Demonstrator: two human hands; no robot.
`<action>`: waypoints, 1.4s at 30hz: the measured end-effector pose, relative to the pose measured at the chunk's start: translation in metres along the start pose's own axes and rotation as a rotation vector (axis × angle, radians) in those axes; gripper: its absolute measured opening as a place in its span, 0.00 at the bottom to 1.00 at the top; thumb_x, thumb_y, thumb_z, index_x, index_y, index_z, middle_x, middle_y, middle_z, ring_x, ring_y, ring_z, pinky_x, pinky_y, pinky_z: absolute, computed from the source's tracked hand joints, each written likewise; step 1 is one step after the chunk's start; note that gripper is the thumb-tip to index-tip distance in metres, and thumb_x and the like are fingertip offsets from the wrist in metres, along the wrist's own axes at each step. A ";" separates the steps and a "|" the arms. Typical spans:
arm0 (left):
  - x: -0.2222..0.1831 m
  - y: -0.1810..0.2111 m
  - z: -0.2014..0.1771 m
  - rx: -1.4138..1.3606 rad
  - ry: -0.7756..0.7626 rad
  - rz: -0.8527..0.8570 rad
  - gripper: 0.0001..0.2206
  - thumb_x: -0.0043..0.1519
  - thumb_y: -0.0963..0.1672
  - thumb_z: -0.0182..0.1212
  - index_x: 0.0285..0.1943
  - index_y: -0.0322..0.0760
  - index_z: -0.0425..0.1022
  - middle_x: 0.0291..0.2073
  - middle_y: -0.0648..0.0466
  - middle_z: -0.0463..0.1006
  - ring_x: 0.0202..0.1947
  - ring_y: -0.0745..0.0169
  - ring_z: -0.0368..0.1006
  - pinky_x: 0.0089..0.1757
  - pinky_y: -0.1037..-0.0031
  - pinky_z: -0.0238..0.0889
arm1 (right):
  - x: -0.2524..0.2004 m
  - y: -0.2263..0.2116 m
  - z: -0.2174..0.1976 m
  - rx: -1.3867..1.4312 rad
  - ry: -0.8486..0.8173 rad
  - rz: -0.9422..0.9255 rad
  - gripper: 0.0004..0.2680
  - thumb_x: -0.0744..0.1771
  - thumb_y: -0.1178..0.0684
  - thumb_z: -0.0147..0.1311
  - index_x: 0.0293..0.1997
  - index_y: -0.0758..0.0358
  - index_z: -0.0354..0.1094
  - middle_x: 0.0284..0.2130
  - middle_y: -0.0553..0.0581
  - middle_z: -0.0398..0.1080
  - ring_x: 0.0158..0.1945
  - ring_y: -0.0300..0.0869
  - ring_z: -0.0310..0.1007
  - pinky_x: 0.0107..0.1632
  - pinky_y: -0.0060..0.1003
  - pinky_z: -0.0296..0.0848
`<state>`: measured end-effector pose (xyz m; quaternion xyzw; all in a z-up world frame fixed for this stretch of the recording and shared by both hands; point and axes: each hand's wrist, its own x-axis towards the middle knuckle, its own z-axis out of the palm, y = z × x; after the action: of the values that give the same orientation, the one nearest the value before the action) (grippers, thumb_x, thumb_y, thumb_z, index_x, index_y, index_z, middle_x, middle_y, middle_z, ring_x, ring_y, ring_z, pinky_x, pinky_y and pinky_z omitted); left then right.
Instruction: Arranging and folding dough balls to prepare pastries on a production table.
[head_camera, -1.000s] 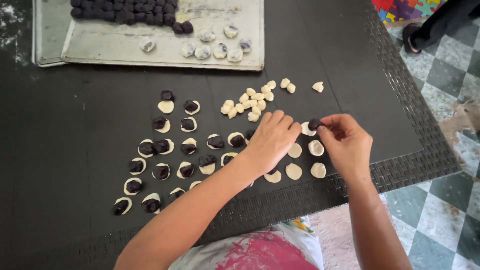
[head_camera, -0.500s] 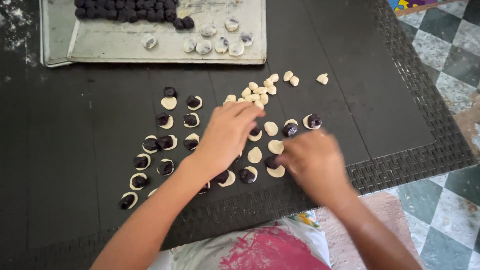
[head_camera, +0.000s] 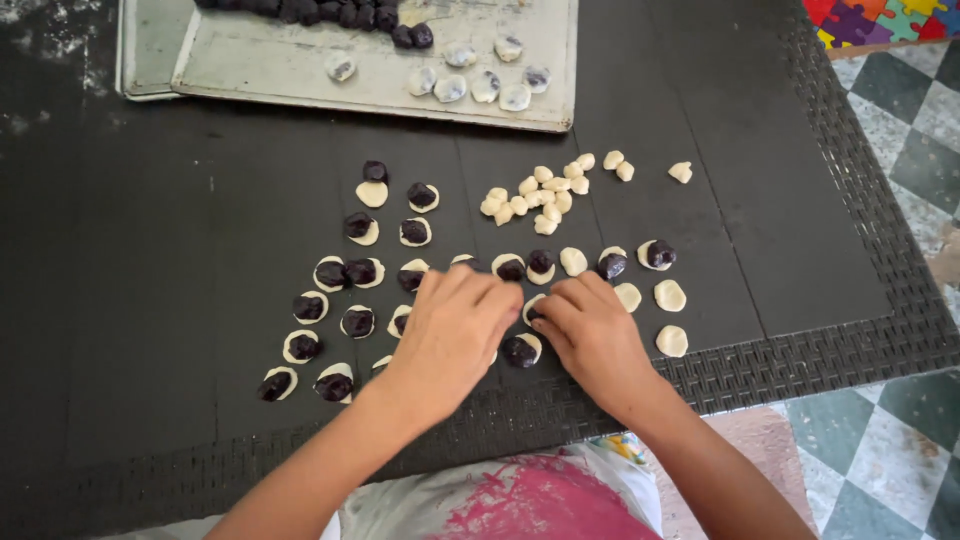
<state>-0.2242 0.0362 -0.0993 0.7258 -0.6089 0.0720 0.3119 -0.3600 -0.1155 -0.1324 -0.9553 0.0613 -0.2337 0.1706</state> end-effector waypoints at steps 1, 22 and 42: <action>-0.004 -0.002 0.001 0.000 0.001 -0.002 0.05 0.66 0.44 0.52 0.43 0.44 0.73 0.31 0.58 0.70 0.35 0.58 0.66 0.35 0.70 0.55 | 0.002 0.002 -0.002 0.000 -0.001 -0.002 0.03 0.63 0.55 0.59 0.35 0.58 0.70 0.27 0.51 0.68 0.35 0.47 0.68 0.41 0.37 0.68; -0.009 -0.029 -0.034 0.050 -0.135 -0.154 0.03 0.63 0.43 0.54 0.43 0.46 0.72 0.38 0.62 0.75 0.38 0.59 0.65 0.39 0.66 0.54 | -0.008 -0.039 -0.018 0.011 -0.118 -0.116 0.03 0.68 0.58 0.48 0.38 0.62 0.68 0.30 0.53 0.63 0.33 0.47 0.58 0.34 0.42 0.55; 0.066 -0.193 -0.071 0.228 -0.002 -0.300 0.09 0.57 0.43 0.57 0.46 0.44 0.75 0.39 0.55 0.80 0.37 0.47 0.70 0.37 0.56 0.59 | 0.346 0.146 0.174 -0.111 -0.153 -0.236 0.09 0.59 0.54 0.58 0.40 0.60 0.71 0.25 0.64 0.69 0.35 0.60 0.68 0.39 0.52 0.64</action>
<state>-0.0090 0.0315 -0.0812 0.8391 -0.4821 0.0925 0.2342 0.0214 -0.2679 -0.1818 -0.9788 -0.0520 -0.1749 0.0930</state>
